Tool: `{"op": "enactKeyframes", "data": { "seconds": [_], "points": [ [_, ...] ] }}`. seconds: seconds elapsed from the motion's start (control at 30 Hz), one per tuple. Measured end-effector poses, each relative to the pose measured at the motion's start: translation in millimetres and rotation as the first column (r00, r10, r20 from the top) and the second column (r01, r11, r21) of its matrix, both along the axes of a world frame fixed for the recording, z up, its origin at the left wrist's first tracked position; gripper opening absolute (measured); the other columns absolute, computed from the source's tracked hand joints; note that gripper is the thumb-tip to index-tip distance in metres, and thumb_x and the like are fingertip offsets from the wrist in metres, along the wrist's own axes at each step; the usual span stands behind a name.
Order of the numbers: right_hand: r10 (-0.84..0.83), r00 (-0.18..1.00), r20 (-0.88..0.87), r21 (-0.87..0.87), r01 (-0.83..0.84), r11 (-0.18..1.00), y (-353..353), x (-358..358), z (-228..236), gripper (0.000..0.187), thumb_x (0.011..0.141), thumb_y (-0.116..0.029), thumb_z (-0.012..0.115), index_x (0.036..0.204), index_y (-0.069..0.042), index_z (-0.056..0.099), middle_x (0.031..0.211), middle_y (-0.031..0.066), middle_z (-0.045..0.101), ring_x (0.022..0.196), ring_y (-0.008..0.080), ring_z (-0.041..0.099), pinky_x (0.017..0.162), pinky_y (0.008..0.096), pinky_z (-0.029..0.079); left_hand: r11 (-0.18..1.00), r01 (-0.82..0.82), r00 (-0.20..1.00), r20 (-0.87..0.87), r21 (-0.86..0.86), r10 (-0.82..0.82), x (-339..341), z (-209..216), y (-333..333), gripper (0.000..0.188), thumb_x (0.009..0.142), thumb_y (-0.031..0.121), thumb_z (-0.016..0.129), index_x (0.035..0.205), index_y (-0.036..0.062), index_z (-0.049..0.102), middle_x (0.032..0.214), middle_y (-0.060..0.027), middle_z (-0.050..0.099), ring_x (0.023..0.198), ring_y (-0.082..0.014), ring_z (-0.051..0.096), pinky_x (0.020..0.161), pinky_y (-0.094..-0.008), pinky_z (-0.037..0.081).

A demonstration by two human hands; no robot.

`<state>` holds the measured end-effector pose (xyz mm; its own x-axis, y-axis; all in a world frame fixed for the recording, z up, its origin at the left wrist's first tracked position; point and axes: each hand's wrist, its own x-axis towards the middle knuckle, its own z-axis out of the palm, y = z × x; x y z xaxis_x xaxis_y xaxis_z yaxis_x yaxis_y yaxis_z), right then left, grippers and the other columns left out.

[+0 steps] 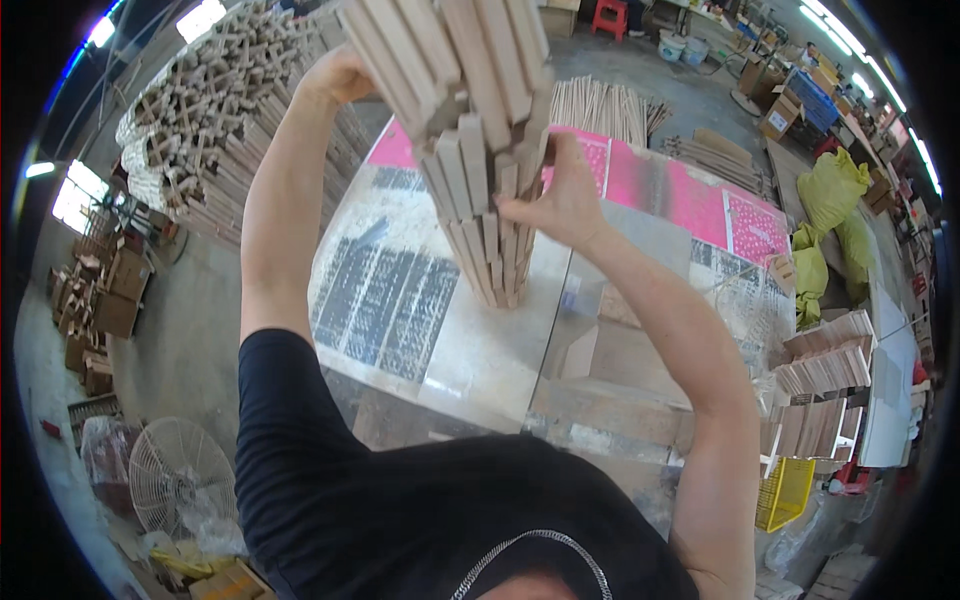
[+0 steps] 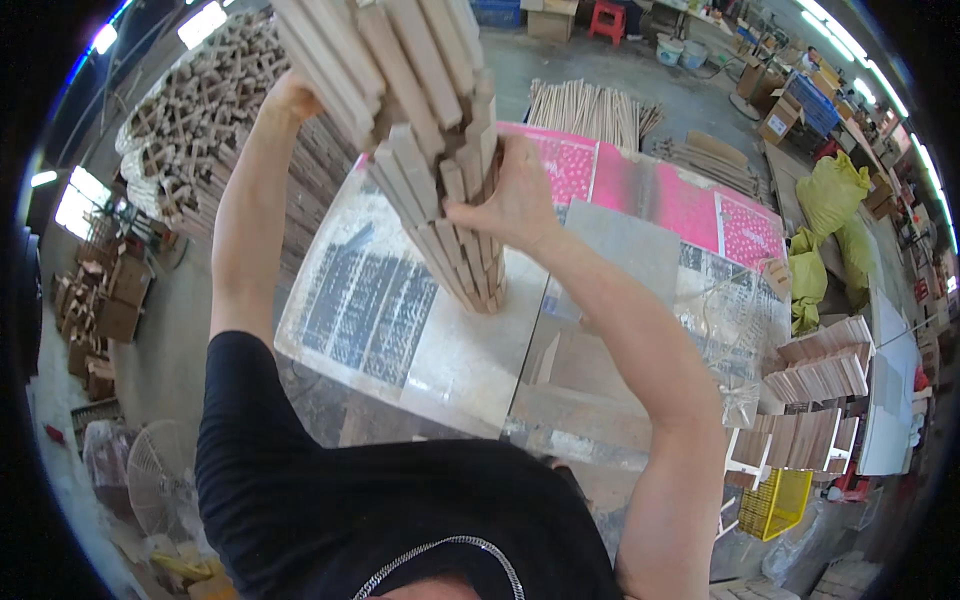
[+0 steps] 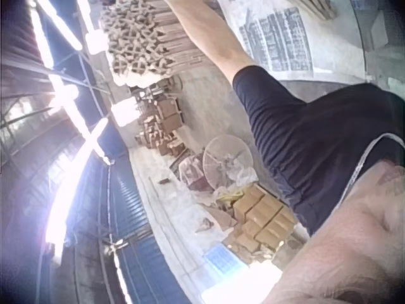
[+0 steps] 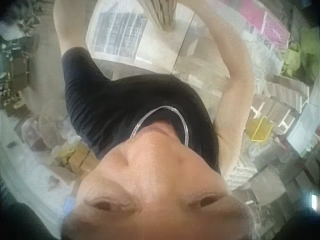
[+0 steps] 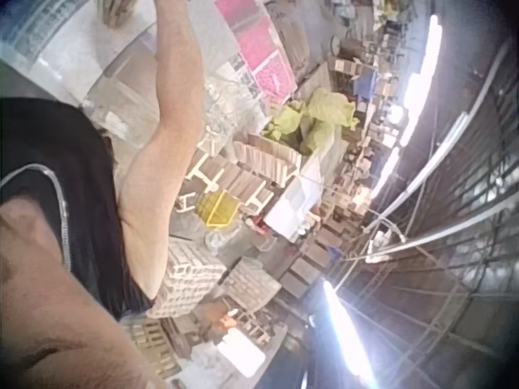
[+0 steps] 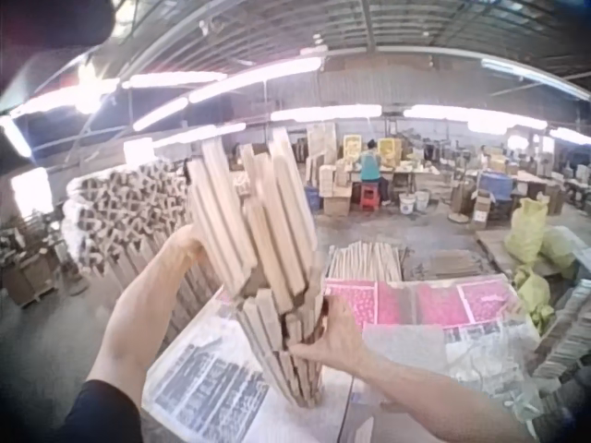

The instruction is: Assemble small wooden cross-shaped components and stack them.

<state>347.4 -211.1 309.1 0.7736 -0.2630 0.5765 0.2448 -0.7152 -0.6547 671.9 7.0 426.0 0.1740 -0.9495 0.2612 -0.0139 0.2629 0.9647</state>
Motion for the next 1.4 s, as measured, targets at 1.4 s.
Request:
{"op": "enactKeyframes", "data": {
  "seconds": [1.4],
  "points": [
    [0.013, 0.999, 0.044, -0.104, -0.009, 0.995, 2, -5, 9, 0.080, 0.063, -0.036, 0.087, 0.117, 0.010, 0.050, 0.110, 0.0231, 0.055, 0.104, 0.0333, 0.058, 0.091, 0.0417, 0.050, 0.953, -0.282, 0.953, 0.146, 0.107, 0.266, -64, 16, -5, 0.046, 0.084, 0.013, 0.067, 0.128, 0.0027, 0.063, 0.117, -0.0104, 0.070, 0.104, -0.0226, 0.069, 0.093, -0.0431, 0.054]
  ]
}}
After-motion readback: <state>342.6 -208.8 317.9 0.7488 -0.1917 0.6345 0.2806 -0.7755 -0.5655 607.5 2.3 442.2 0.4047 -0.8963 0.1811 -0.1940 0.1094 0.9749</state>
